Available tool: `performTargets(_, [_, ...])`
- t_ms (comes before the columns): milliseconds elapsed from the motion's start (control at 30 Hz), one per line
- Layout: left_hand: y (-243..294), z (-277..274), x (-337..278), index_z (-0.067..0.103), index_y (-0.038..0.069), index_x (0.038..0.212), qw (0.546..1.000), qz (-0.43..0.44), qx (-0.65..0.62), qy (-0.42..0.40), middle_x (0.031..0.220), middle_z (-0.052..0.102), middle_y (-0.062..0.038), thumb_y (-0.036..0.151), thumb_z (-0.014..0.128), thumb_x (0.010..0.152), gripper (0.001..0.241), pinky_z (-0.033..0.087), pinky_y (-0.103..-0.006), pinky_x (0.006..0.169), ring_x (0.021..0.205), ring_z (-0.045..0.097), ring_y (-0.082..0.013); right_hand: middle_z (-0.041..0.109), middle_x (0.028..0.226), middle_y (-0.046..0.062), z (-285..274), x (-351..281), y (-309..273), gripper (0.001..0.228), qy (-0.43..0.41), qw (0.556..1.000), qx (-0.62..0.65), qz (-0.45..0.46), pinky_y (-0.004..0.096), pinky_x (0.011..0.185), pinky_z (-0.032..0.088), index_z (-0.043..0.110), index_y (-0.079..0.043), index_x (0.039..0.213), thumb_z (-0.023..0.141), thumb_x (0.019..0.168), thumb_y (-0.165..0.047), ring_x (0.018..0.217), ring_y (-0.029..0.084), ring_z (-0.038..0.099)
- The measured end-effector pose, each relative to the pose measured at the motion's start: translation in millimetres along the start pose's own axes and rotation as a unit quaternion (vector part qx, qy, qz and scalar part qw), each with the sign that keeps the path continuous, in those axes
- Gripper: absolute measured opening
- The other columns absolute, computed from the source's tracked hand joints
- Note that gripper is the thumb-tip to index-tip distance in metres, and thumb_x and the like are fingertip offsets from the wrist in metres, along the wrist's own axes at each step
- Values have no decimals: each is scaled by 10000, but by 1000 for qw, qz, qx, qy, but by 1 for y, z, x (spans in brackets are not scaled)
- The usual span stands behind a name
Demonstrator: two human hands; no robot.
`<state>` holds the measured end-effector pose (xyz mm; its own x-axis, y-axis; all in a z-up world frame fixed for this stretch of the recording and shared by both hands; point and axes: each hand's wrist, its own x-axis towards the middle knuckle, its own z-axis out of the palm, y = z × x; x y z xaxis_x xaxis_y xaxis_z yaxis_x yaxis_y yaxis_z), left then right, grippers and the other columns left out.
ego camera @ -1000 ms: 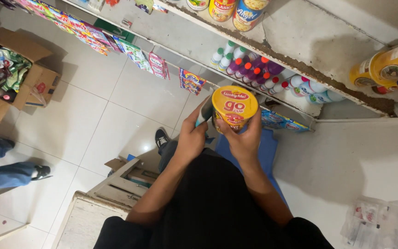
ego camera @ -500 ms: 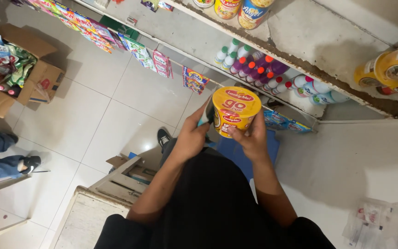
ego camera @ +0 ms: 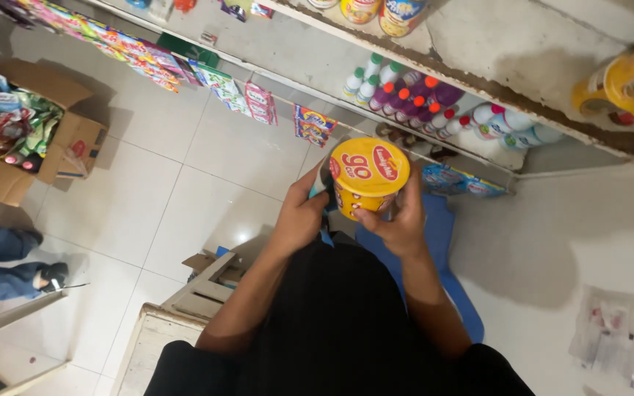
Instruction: Wiping dust off grocery products and organizing them on shelves in a store.
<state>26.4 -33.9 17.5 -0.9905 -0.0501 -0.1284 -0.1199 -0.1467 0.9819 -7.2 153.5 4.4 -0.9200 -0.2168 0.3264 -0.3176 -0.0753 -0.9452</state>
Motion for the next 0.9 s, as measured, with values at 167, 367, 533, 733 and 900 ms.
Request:
performTargets(167, [18,1,-13,460,-22,1505,999,22,-2,-26,1529,465,-268,-149,466,805,711,285,-528,1220,1463,351,-369,573,1278,143,10,-17,8,871,55,994,54,76,386,1053,490,350,-9,1462,842,743,10,1204,208,577])
performTargets(367, [0,-18,-20,469,-1,1511,999,-12,-16,-44,1534,477,-240,-122,482,802,720,276,-514,1226,1473,360,-349,547,1306,134,33,-29,-12,1032,71,995,0,64,397,1089,453,299,-38,1502,925,681,-50,1230,198,551])
performTargets(533, [-2,-30,-25,520,24,1490,997,-20,-39,-69,1504,526,-210,-128,465,786,723,309,-498,1208,1440,415,-317,618,1243,168,45,-35,-16,958,78,989,65,107,407,1020,522,392,-17,1423,910,619,50,1161,230,622])
performTargets(733, [-1,-43,-33,530,44,1488,996,-29,-53,-60,1493,543,-202,-113,474,767,740,336,-498,1190,1431,425,-322,560,1310,169,51,-35,-13,1022,71,995,-33,67,407,1082,451,320,-23,1476,930,656,-10,1232,215,560])
performTargets(900, [-8,-58,-37,519,0,1480,998,-28,-54,-21,1499,515,-249,-131,469,771,723,311,-498,1214,1438,413,-336,332,1595,201,73,-37,-23,1207,-18,998,-2,66,445,1238,238,92,-34,1632,886,724,-47,1484,271,284])
